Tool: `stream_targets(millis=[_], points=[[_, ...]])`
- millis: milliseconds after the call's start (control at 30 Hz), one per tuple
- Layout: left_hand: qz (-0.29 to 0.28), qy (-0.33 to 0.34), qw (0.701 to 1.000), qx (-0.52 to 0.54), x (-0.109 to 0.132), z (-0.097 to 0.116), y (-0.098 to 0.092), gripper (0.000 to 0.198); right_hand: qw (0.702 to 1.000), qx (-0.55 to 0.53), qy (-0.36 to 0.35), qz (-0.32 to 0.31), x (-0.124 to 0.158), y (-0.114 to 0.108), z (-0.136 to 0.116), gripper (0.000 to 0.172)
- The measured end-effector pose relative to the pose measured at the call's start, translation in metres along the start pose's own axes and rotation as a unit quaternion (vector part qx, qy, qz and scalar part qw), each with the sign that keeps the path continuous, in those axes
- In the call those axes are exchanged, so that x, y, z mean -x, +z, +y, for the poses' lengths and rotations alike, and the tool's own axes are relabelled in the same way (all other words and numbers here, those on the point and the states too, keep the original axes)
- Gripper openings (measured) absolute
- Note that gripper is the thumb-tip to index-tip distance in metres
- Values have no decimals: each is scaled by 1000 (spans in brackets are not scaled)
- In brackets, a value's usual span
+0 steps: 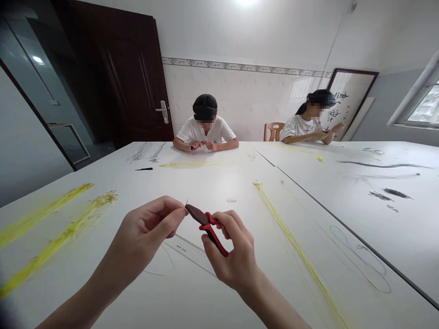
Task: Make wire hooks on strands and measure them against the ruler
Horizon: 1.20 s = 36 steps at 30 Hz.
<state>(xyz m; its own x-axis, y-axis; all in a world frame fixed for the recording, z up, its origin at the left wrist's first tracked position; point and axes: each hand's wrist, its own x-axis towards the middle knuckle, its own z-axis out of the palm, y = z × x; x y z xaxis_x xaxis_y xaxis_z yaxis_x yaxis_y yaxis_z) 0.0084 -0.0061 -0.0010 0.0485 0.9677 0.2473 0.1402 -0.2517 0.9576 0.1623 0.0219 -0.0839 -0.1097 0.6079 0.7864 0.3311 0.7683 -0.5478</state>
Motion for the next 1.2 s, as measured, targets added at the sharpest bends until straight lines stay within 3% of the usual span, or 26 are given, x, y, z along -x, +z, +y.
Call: stream_targets(millis=[233,467,667,967,1067,1200], points=[[29,19,999,9,2,1,1,23,1000,7,-6,-2,0,-1,-1,18],[55,18,998,8,5,4,0,25,993,94,59,35,-6,-10,11,16],[59,19,998,8,9,4,3,21,951,274,127,-61,-11,-5,49,29],[-16,-42,997,59,14,7,-2,25,851,446,209,-184,6,11,106,30],[-43,-73,991,105,13,8,-6,24,842,455,210,-199,7,14,116,32],[-82,-96,982,144,13,11,-11,24,852,441,200,-199,10,14,129,33]])
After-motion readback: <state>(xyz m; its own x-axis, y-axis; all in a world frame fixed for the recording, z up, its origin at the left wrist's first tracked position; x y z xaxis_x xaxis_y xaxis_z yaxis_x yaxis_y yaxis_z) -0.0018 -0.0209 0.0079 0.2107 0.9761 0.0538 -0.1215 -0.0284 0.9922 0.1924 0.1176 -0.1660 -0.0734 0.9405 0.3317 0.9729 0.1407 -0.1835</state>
